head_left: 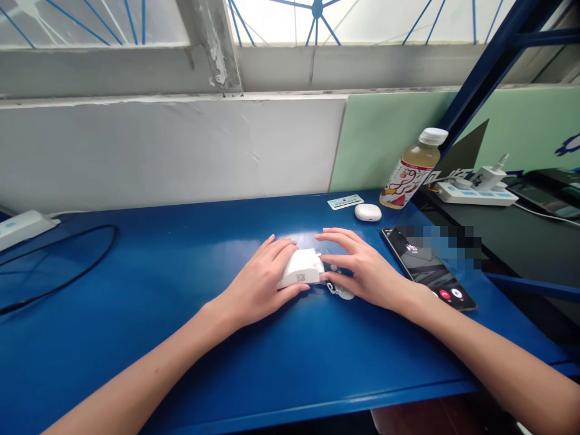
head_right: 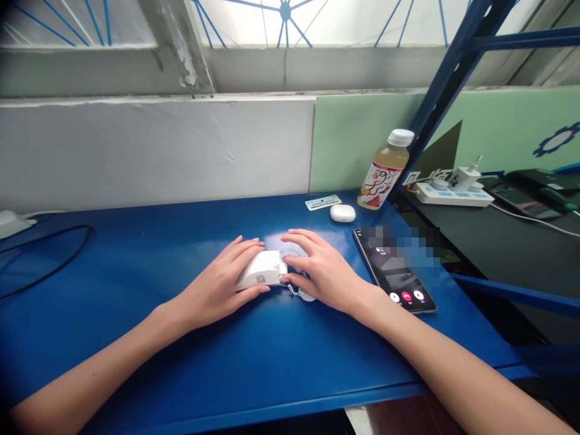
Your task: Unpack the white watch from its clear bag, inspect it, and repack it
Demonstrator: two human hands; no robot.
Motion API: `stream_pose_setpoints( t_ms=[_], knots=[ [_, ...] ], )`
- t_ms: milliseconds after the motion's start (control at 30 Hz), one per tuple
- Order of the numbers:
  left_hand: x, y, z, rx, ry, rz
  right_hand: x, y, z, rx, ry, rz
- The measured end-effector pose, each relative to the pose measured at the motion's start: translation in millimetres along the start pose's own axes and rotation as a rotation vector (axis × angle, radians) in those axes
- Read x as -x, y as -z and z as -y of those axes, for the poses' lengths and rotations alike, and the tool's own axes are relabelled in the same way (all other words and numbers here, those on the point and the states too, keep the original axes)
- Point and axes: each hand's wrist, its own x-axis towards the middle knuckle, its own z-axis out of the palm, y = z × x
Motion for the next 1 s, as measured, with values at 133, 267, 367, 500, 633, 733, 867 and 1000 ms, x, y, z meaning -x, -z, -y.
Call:
stream_pose_setpoints(
  t_ms=[133, 267, 367, 500, 633, 733, 867, 1000],
  knots=[
    [0, 2.9, 2, -0.01, 0.062, -0.018, -1, 8, -5, 0.064, -0.002, 0.035],
    [-1, 4.1, 1, -0.012, 0.061, -0.003, -1, 19, -10, 0.1, -0.032, 0.139],
    [0, 2.6, 1, -0.004, 0.049, 0.004, 0, 24, -10, 0.085, -0.06, 0.182],
    [1, -0.6, 0, 0.027, 0.051, -0.009, 0, 19, -5, 0.02, -0.072, 0.169],
    [1, -3.1, -2, 0.05, 0.023, -0.011, 1, 5, -1, -0.067, -0.054, 0.185],
    [2, -3.4, -2, 0.058, 0.014, -0.006, 0, 2, 0, -0.092, -0.051, 0.2],
    [2, -2.8, -1, 0.063, 0.013, 0.0, 0, 8, 0, -0.069, -0.045, 0.215],
    [2, -3.0, -1, 0.07, 0.014, -0.016, 0, 9, 0, -0.066, -0.064, 0.212]
  ],
)
